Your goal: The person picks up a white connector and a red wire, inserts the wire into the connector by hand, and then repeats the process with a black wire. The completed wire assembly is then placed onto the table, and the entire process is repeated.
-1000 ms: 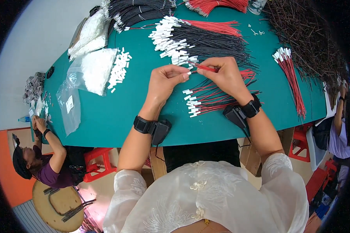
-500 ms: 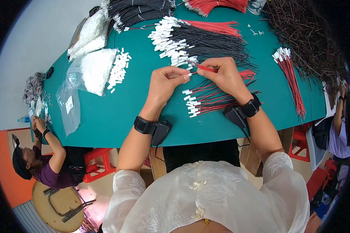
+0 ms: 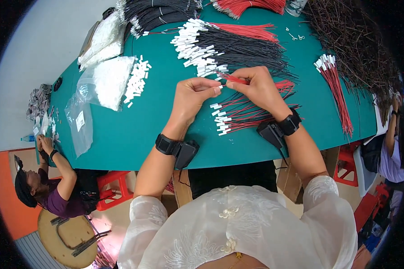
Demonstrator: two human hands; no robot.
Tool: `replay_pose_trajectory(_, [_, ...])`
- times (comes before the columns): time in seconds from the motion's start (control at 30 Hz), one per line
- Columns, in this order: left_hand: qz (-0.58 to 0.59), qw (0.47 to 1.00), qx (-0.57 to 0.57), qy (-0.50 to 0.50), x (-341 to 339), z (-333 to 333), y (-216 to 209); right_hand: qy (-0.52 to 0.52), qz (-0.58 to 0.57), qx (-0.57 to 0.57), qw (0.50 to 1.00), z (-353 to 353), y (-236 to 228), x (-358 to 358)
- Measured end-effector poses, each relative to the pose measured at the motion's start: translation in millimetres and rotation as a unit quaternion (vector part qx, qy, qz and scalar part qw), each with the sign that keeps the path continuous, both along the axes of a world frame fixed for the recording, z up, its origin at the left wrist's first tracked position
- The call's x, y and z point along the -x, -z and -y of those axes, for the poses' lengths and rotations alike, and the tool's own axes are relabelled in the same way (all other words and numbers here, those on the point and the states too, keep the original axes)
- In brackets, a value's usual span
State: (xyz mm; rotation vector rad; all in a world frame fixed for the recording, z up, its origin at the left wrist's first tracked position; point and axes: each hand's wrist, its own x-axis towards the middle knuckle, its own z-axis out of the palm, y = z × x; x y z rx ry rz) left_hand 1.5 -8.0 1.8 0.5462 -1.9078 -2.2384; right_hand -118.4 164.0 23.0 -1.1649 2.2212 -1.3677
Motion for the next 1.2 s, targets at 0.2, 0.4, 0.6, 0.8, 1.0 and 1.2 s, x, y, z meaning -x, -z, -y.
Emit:
replay_pose_trajectory(0.2, [0.012,0.974,0.217,0.069,-4.2,5.1,-6.0,-0.032,-0.027,-0.029,0.999,-4.6,-3.7,8.5])
replay_pose_trajectory(0.4, [0.039,0.928,0.337,0.156,-9.4,6.8,-21.4,0.009,-0.172,-0.006,0.985,-3.6,4.8,10.4])
replay_pose_trajectory(0.6, [-0.027,0.909,0.415,0.025,-2.7,12.3,-10.6,-0.001,-0.139,0.000,0.990,-0.7,3.5,4.7])
replay_pose_trajectory(0.8, [-0.038,0.861,0.507,0.013,3.3,8.2,-3.0,-0.015,-0.042,-0.023,0.999,-0.5,-2.5,-0.3])
replay_pose_trajectory(1.0, [-0.034,0.973,0.226,0.006,2.1,11.0,-5.7,-0.034,0.049,0.017,0.998,-0.8,9.8,5.2])
replay_pose_trajectory(1.2, [-0.028,0.995,0.090,0.032,1.2,11.7,-5.9,-0.003,0.012,0.018,1.000,-0.3,1.0,5.7])
